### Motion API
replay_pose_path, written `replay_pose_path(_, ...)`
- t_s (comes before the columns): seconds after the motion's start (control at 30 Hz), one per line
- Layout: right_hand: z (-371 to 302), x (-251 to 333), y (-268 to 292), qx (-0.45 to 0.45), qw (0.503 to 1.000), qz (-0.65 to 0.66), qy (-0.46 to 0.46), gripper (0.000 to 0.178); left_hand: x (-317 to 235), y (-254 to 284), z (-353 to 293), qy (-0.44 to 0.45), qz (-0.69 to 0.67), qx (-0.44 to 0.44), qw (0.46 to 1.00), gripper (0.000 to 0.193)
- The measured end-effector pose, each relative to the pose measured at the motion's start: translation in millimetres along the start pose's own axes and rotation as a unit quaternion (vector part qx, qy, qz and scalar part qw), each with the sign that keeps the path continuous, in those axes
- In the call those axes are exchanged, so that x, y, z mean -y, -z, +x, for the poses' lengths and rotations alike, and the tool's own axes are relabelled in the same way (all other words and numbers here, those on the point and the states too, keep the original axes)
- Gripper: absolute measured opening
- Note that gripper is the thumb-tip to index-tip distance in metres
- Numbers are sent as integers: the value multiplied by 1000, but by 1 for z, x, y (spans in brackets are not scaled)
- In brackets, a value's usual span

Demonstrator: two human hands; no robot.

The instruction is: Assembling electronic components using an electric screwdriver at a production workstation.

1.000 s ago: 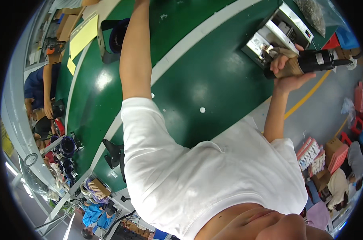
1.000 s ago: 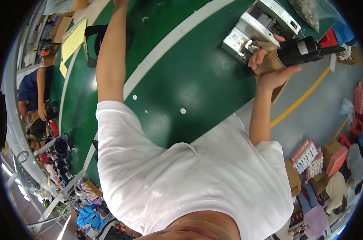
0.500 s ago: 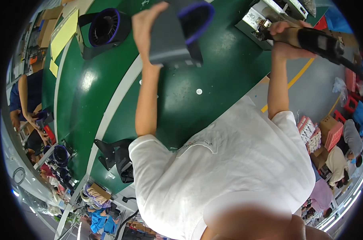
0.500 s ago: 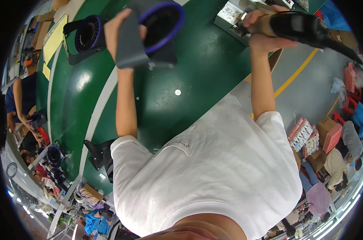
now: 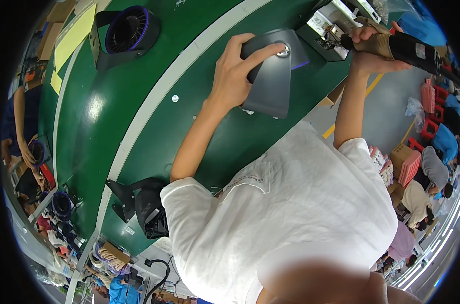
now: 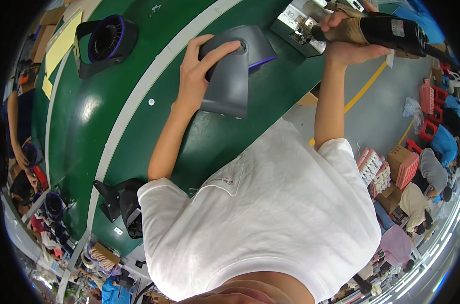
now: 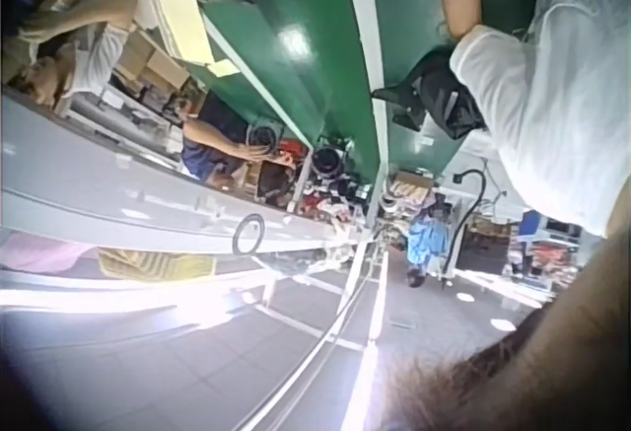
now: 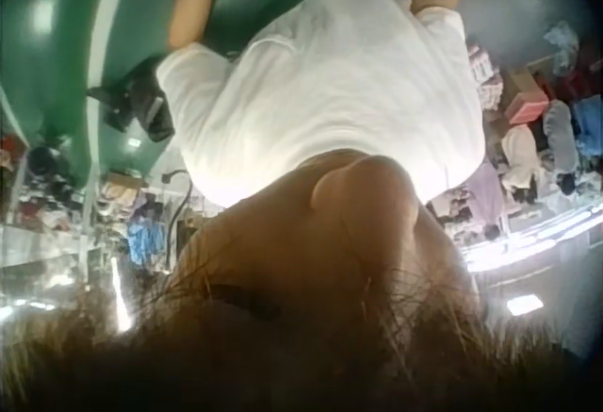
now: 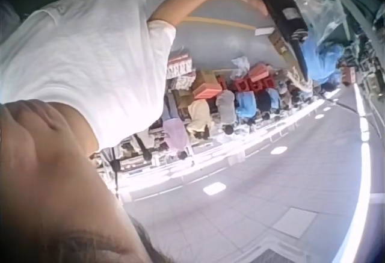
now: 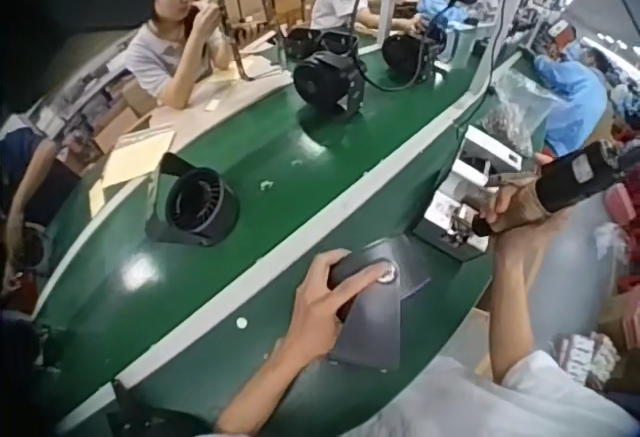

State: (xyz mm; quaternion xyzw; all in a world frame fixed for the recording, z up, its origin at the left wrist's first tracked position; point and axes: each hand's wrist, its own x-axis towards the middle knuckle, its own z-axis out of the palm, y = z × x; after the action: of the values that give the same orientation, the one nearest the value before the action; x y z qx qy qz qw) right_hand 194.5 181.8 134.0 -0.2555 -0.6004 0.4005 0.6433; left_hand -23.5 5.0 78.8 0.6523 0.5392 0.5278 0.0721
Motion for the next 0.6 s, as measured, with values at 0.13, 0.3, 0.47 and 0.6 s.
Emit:
replay_pose_path(0.13, 5, -24, 17, -17, 999, 21, 21, 106, -3, 0, -1, -10, 2, -7, 1000, 71)
replay_pose_path(0.3, -12, -49, 11, -33, 997, 58, 27, 105, -3, -1, -2, -10, -7, -19, 1000, 71)
replay_pose_path(0.47, -5, -31, 3, 38, 998, 14, -39, 106, -5, 1, -1, 0, -15, -15, 1000, 67)
replay_pose_path(0.6, 4, 7, -17, 124, 970, 189, -86, 107, -1, 1, -3, -10, -7, -23, 1000, 71)
